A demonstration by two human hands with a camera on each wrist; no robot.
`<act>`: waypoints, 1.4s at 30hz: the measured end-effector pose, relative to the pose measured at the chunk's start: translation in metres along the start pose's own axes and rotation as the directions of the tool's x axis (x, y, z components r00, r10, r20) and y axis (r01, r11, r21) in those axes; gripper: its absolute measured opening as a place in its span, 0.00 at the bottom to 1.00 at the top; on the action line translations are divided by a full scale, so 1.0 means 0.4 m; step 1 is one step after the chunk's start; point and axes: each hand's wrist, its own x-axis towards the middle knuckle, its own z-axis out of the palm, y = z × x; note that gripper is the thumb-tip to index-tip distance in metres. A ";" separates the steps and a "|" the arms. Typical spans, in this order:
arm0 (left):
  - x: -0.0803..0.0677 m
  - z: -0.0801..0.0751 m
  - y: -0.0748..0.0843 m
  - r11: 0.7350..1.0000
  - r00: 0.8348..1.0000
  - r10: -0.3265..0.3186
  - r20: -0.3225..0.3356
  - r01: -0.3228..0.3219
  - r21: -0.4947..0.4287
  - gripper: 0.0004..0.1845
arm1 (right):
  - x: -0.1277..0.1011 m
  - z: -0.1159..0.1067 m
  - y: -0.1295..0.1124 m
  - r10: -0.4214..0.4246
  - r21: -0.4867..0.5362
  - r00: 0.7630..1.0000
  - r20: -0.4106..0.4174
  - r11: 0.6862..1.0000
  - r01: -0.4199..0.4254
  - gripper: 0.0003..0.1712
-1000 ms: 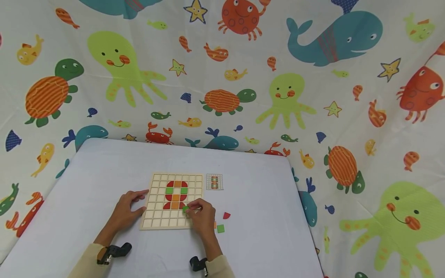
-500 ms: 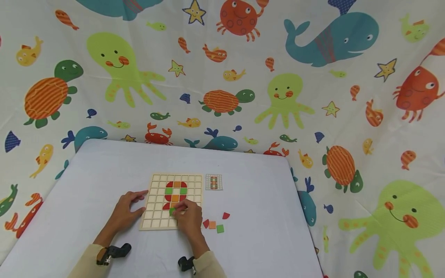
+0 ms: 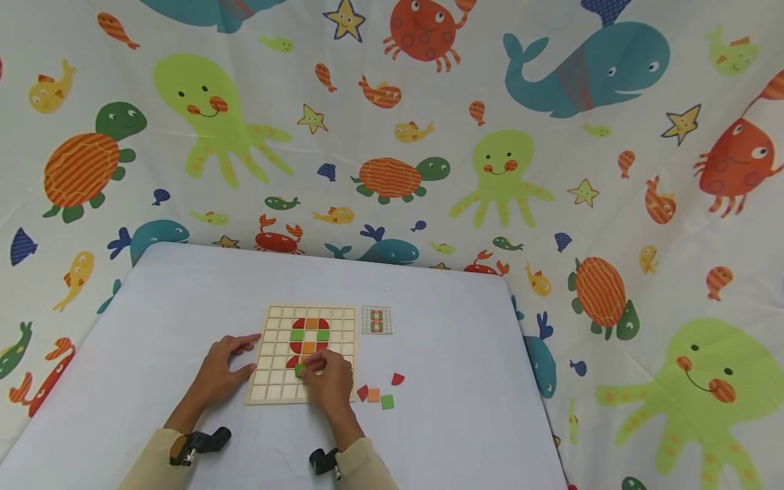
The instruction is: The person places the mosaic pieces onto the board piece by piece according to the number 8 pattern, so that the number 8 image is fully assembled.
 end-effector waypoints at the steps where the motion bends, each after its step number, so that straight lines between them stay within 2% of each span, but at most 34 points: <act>1: 0.000 0.000 0.000 1.000 1.000 0.000 0.000 0.000 0.000 0.32 | -0.001 0.002 -0.001 -0.004 0.001 1.000 -0.001 1.000 0.004 0.08; 10: 0.001 0.000 -0.001 1.000 1.000 -0.009 0.004 0.009 -0.001 0.33 | -0.008 0.035 -0.004 0.008 -0.097 1.000 -0.008 0.995 -0.009 0.08; 17: -0.001 0.002 -0.003 1.000 1.000 0.004 -0.001 -0.004 0.007 0.33 | -0.016 0.054 -0.010 -0.044 -0.169 0.998 -0.036 0.985 0.037 0.09; 24: -0.005 0.006 -0.001 1.000 0.999 0.028 -0.031 -0.028 0.010 0.32 | -0.016 0.052 -0.016 -0.060 -0.228 0.998 -0.010 0.972 0.056 0.09; 30: -0.005 0.005 0.000 1.000 0.999 0.024 -0.030 -0.023 0.012 0.32 | -0.016 0.044 -0.012 -0.072 -0.213 0.997 0.021 0.974 0.075 0.08; 34: -0.003 0.001 0.001 1.000 1.000 0.011 -0.014 -0.011 0.008 0.33 | -0.017 0.032 0.001 -0.081 -0.162 0.996 0.032 0.983 0.085 0.05; 42: -0.004 0.007 -0.003 0.999 0.999 0.033 -0.027 -0.032 0.016 0.32 | -0.035 -0.043 0.038 -0.094 -0.052 0.996 -0.004 0.994 0.094 0.08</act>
